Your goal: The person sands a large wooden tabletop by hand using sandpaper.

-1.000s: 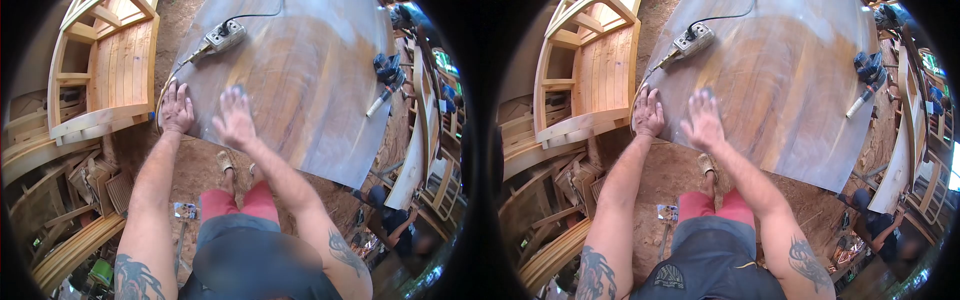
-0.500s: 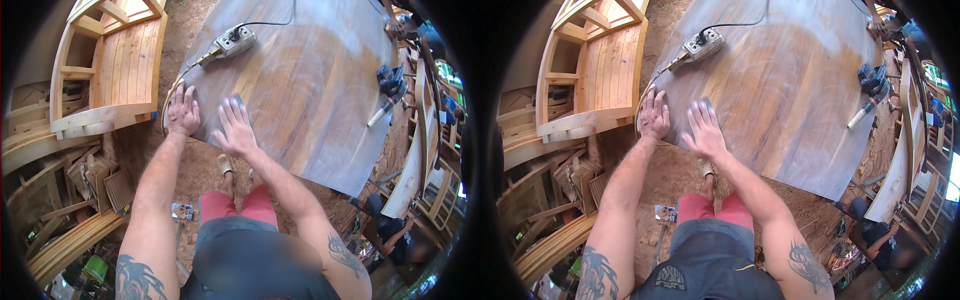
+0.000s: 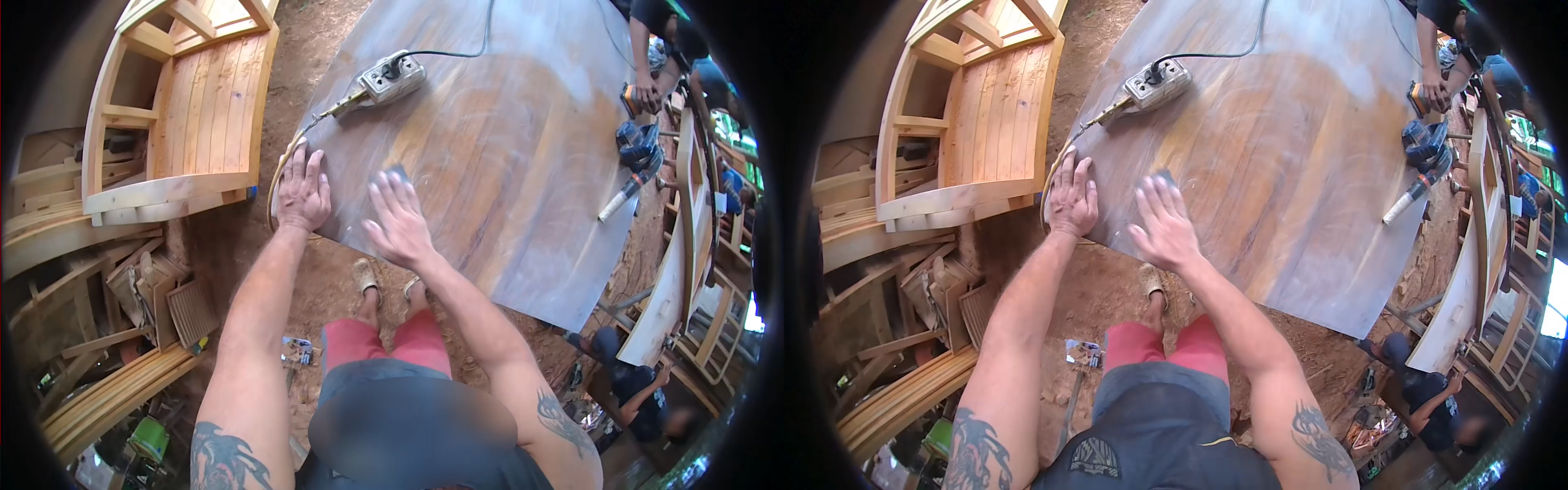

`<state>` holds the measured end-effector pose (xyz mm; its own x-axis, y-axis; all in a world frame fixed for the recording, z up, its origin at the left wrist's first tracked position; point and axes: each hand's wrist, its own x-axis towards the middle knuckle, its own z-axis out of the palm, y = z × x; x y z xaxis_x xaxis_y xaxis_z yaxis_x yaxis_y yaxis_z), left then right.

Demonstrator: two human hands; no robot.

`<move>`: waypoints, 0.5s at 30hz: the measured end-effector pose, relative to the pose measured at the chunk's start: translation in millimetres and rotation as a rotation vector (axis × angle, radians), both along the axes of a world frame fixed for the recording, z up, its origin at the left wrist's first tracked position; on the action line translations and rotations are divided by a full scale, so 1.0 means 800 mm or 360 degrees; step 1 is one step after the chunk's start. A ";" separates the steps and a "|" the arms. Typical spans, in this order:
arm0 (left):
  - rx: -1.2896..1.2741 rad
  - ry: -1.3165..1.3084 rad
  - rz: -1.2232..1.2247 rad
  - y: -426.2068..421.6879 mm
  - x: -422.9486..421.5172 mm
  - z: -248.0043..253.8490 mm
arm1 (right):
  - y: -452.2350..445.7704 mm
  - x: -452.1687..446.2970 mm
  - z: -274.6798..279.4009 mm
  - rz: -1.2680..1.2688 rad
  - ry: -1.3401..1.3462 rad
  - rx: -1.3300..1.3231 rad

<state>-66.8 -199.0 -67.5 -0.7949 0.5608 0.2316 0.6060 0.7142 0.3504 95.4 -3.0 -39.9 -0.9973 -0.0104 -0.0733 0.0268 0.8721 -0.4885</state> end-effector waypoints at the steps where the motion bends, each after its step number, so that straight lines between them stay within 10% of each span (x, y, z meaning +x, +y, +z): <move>1: -0.0003 -0.0013 0.0002 0.000 0.001 0.002 | 0.020 0.020 0.002 -0.0054 -0.0032 0.0006; 6: -0.0039 0.0003 0.0009 0.000 0.003 0.005 | 0.163 -0.055 -0.034 -0.0672 0.0060 0.0234; 15: 0.0030 -0.0079 0.0000 0.000 0.001 0.005 | 0.074 -0.014 -0.010 -0.0122 0.0160 0.0039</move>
